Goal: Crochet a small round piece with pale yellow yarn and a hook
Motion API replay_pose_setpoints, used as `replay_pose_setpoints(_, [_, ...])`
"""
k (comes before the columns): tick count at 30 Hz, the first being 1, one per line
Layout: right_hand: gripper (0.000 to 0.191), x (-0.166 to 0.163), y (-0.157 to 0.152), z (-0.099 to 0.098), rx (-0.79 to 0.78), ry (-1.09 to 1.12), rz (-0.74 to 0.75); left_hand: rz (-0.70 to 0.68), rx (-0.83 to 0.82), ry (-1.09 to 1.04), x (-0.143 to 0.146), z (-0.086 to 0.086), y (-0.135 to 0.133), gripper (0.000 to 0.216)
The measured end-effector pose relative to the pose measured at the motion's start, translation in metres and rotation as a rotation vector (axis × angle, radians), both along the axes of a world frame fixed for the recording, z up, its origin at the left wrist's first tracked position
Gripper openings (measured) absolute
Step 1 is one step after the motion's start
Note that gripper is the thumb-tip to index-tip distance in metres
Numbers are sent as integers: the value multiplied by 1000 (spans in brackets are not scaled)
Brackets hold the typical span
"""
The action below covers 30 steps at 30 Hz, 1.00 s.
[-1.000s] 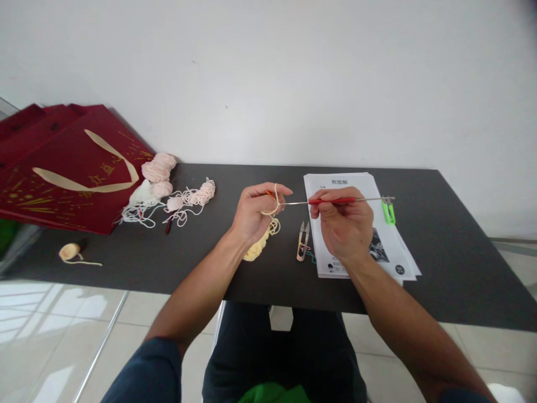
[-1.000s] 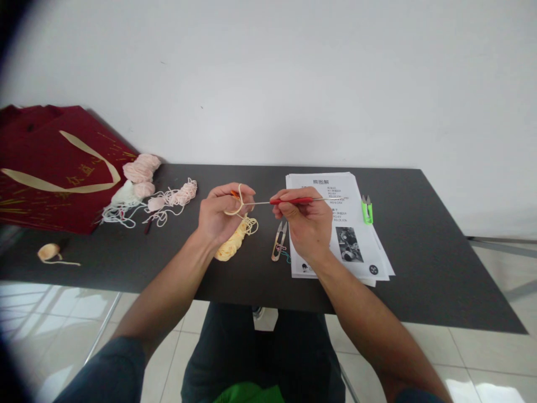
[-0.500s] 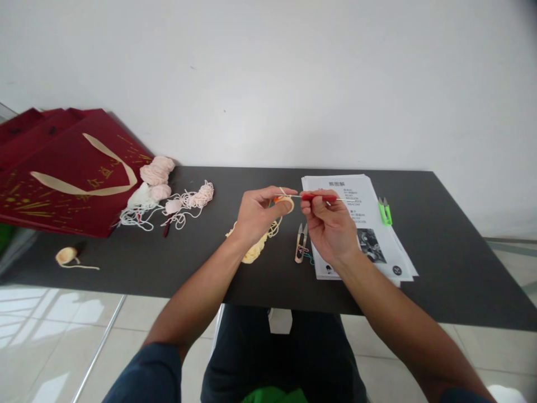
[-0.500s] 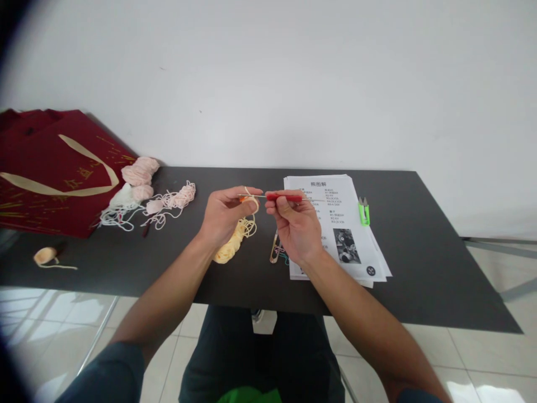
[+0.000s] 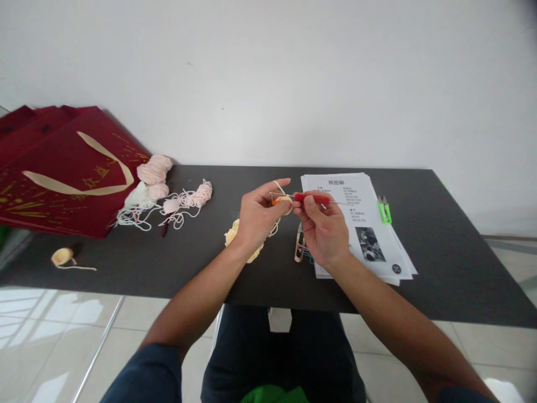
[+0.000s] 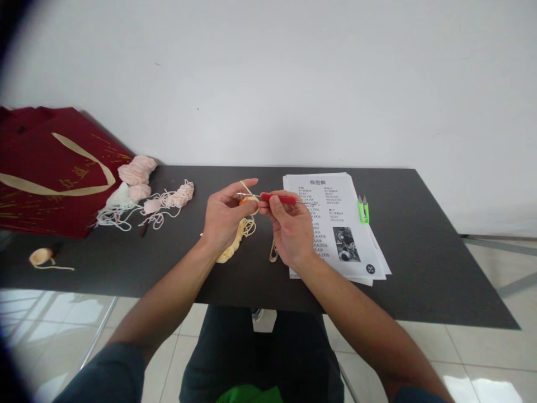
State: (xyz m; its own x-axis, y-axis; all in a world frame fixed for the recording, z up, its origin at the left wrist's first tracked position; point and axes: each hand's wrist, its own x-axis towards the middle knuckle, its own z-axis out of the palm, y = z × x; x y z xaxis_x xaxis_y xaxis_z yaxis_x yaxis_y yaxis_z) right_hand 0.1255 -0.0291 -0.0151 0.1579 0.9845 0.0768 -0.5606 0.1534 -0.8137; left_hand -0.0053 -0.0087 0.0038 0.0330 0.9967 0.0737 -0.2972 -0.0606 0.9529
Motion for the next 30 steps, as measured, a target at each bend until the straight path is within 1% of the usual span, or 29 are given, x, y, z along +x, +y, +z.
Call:
replay_pose_setpoints(2, [14,0,1,-1,0,-19,-9,12,15,0,0,-1,0,38])
replay_pose_setpoints(6, [13,1,1,-2,14,-38,-18,84,34,19,0,-2,0,23])
replay_pose_setpoints(11, [13,2,0,1,75,-87,-33,72,27,18,0,-2,0,31])
replay_pose_setpoints(15, [15,5,1,8,69,-84,-72,75,57,20,-1,0,-1,36])
replay_pose_setpoints(19, [19,9,3,12,93,-92,-111,100,61,29,-1,1,-1,36])
replay_pose_setpoints(25, [15,15,3,7,215,-202,-192,130,77,16,-1,1,-1,35])
replay_pose_setpoints(30, [15,16,3,1,276,-297,-272,161,104,45,-1,-1,1,33])
